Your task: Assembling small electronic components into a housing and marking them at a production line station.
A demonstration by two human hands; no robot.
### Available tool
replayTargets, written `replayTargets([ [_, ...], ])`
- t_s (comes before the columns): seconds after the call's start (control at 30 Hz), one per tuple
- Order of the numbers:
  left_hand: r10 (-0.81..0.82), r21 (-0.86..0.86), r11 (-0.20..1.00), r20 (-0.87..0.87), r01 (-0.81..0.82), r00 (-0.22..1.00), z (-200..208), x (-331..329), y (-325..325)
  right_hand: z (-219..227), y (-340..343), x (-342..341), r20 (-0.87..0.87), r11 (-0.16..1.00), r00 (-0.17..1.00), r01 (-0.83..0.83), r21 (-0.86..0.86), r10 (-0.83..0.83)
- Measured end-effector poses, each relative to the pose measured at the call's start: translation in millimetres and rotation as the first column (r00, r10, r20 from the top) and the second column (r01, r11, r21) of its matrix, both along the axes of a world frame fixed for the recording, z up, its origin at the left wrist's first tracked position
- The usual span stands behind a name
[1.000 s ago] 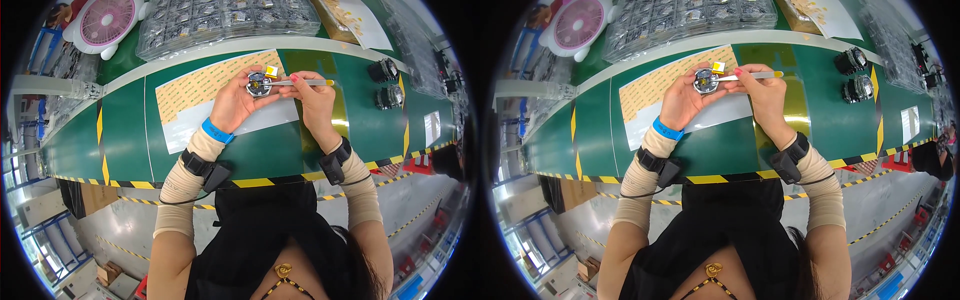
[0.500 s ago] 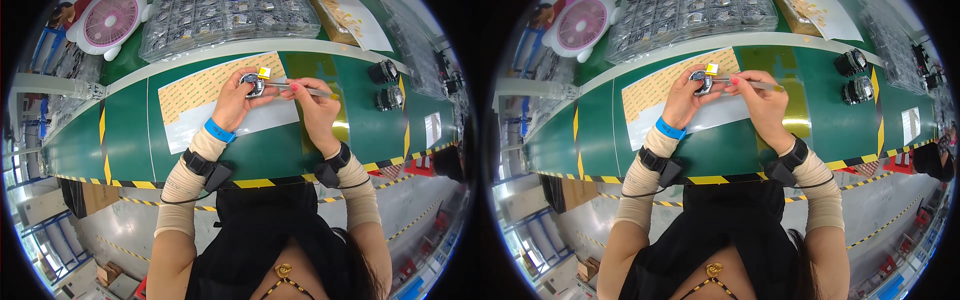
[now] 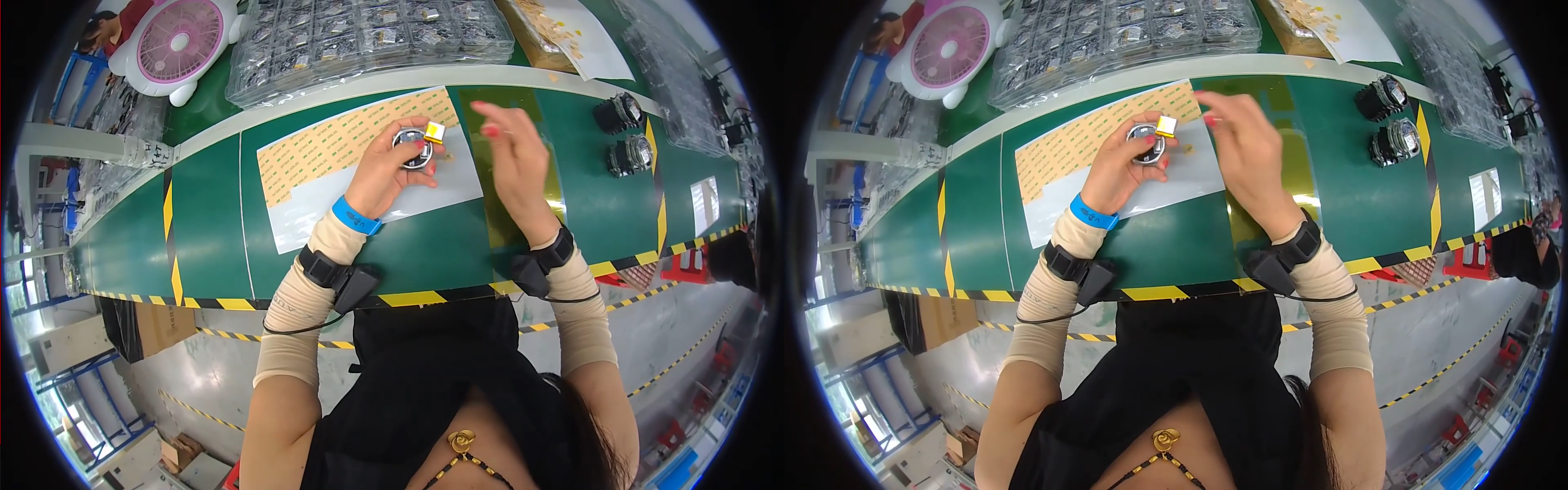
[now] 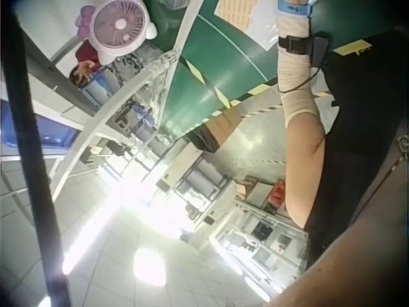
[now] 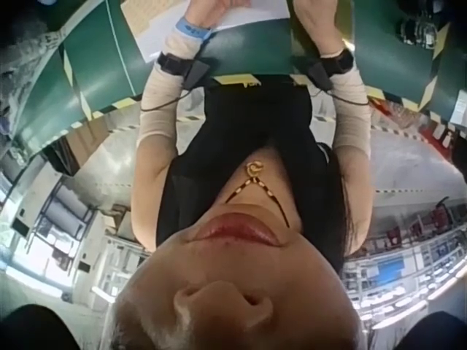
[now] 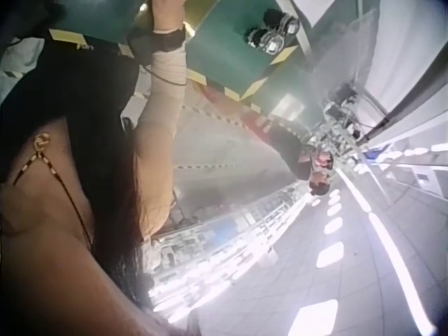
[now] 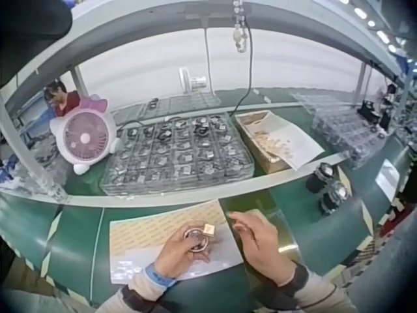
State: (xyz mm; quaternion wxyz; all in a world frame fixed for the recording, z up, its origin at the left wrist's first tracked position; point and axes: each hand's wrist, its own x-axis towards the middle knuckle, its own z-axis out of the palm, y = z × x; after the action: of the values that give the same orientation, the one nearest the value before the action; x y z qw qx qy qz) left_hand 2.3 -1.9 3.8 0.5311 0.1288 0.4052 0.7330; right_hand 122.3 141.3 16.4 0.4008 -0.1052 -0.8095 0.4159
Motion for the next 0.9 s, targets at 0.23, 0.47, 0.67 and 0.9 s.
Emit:
replayTargets([
  [0.23, -0.066, -0.052, 0.997, -0.230, 0.056, 0.971, -1.8, 6.5, -1.1, -5.7, -6.8, -6.4, 0.162, 0.967, 0.953, -0.256, -0.010, 0.254],
  [0.47, -0.096, -0.011, 0.995, -0.239, 0.096, 0.966, -2.1, 4.5, -4.4, 0.9, -9.4, -3.6, 0.185, 0.928, 0.917, -0.321, -0.190, 0.355],
  [0.67, -0.188, -0.086, 0.982, -0.385, 0.168, 0.903, 7.0, 2.5, -4.6, -1.5, -3.8, 0.4, 0.213, 0.914, 0.892, -0.367, -0.170, 0.398],
  [0.9, -0.210, -0.154, 0.975, -0.399, 0.160, 0.893, 8.8, 4.9, -3.9, -6.8, -6.0, 0.2, 0.123, 0.931, 0.923, -0.355, -0.087, 0.363],
])
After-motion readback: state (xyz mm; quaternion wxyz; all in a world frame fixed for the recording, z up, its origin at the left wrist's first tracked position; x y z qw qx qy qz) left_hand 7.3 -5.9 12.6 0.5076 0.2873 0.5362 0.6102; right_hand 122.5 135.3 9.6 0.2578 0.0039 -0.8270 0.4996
